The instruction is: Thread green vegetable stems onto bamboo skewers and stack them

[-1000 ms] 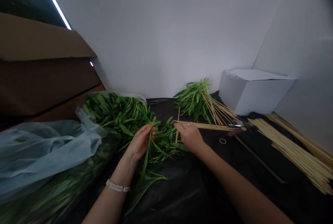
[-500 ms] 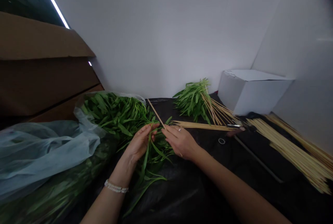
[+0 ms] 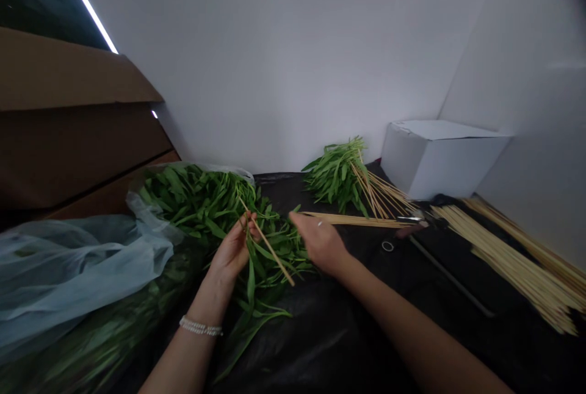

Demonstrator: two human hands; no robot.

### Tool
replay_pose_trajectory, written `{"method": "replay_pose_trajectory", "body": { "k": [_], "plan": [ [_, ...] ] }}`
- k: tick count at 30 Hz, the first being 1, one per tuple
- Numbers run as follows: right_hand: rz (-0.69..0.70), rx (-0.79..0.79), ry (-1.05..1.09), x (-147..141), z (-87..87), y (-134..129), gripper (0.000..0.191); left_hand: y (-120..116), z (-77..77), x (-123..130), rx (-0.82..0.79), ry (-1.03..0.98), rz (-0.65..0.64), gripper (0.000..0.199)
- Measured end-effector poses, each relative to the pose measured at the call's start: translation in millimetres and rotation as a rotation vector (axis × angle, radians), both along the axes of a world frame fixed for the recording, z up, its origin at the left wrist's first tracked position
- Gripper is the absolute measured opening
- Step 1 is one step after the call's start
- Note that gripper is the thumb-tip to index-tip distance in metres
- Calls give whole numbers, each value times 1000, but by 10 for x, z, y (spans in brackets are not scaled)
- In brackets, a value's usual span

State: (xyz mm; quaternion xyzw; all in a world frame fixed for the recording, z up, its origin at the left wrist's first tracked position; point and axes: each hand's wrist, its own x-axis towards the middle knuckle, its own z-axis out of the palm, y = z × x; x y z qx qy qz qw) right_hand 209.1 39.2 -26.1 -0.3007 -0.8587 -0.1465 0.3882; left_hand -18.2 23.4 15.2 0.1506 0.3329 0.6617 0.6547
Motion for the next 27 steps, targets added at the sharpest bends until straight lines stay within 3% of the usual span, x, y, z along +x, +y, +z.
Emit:
{"method": "replay_pose_trajectory", "body": {
  "k": [4,7,11,13,21,27],
  "plan": [
    [-463,-273,-37,380,-102,327,26,-14,-68,133,-42,36,-33,17],
    [-658,-412,-138,613,-217,492,24,-97,-120,253,33,140,-191,4],
    [-699,-490,-160,708,-294,560,24,-245,-142,377,133,318,-568,14],
    [-704,-555,-160,712,-273,561,22,-283,-149,407,138,399,-642,16],
    [-759,-762,-109,769,-178,575,17,-204,-180,339,123,442,-512,17],
    [-719,-675,-95,765,-231,594,13,-190,-176,327,97,426,-471,17]
  ]
}}
